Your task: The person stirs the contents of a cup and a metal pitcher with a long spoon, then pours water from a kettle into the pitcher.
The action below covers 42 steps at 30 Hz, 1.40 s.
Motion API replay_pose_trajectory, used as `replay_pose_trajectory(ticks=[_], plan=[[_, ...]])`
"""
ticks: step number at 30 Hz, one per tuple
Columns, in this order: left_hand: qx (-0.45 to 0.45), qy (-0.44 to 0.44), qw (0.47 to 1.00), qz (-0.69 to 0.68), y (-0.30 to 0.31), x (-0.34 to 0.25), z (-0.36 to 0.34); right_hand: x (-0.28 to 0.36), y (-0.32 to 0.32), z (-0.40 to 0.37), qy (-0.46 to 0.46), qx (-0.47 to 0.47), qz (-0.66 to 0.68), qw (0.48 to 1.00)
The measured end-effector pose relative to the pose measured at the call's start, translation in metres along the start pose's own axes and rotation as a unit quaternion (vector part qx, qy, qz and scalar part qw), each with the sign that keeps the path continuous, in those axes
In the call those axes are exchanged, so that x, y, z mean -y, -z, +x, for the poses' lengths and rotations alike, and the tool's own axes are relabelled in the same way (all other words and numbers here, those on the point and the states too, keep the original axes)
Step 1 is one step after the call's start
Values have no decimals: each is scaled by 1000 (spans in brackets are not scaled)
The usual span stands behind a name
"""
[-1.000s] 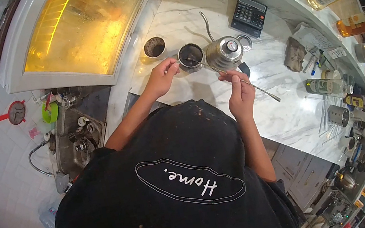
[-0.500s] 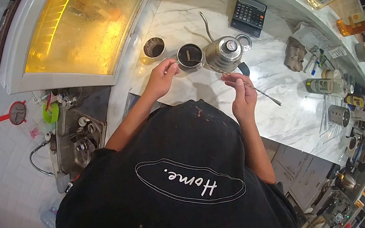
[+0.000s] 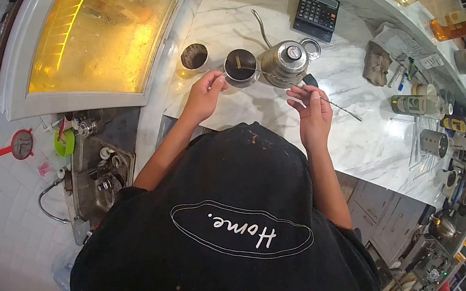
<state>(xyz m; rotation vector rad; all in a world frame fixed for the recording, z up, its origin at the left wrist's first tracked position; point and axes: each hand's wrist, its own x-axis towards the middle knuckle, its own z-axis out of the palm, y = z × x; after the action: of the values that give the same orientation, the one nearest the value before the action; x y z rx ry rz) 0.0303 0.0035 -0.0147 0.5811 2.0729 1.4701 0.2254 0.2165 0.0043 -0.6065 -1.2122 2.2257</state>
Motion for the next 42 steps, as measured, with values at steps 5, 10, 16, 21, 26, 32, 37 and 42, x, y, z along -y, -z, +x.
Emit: replay_pose_trajectory(ticks=[5,10,16,21,26,32,37,42], plan=[[3,1,1000,-1,0,1,0,-6,5,2,-19,-3,28,999],[1,7,1000,-8,-1,3,1,-6,4,0,-23,-15,54,998],[0,14,1000,-12,-3,6,1,-1,-2,1,-32,-28,63,997],[-54,-11,997,-60,-10,15,-1,0,-2,2,-40,-41,53,997],[-105,1,989,-108,-16,14,-6,1,-3,1,-38,-58,50,996],[-102,5,987,-125,-15,18,-10,5,-6,3,-12,-57,13,998],[-93,18,987,-131,-13,15,-12,12,-18,2,14,-59,-62,996],[-72,9,988,-138,-13,19,-7,10,-24,6,15,-49,-89,995]])
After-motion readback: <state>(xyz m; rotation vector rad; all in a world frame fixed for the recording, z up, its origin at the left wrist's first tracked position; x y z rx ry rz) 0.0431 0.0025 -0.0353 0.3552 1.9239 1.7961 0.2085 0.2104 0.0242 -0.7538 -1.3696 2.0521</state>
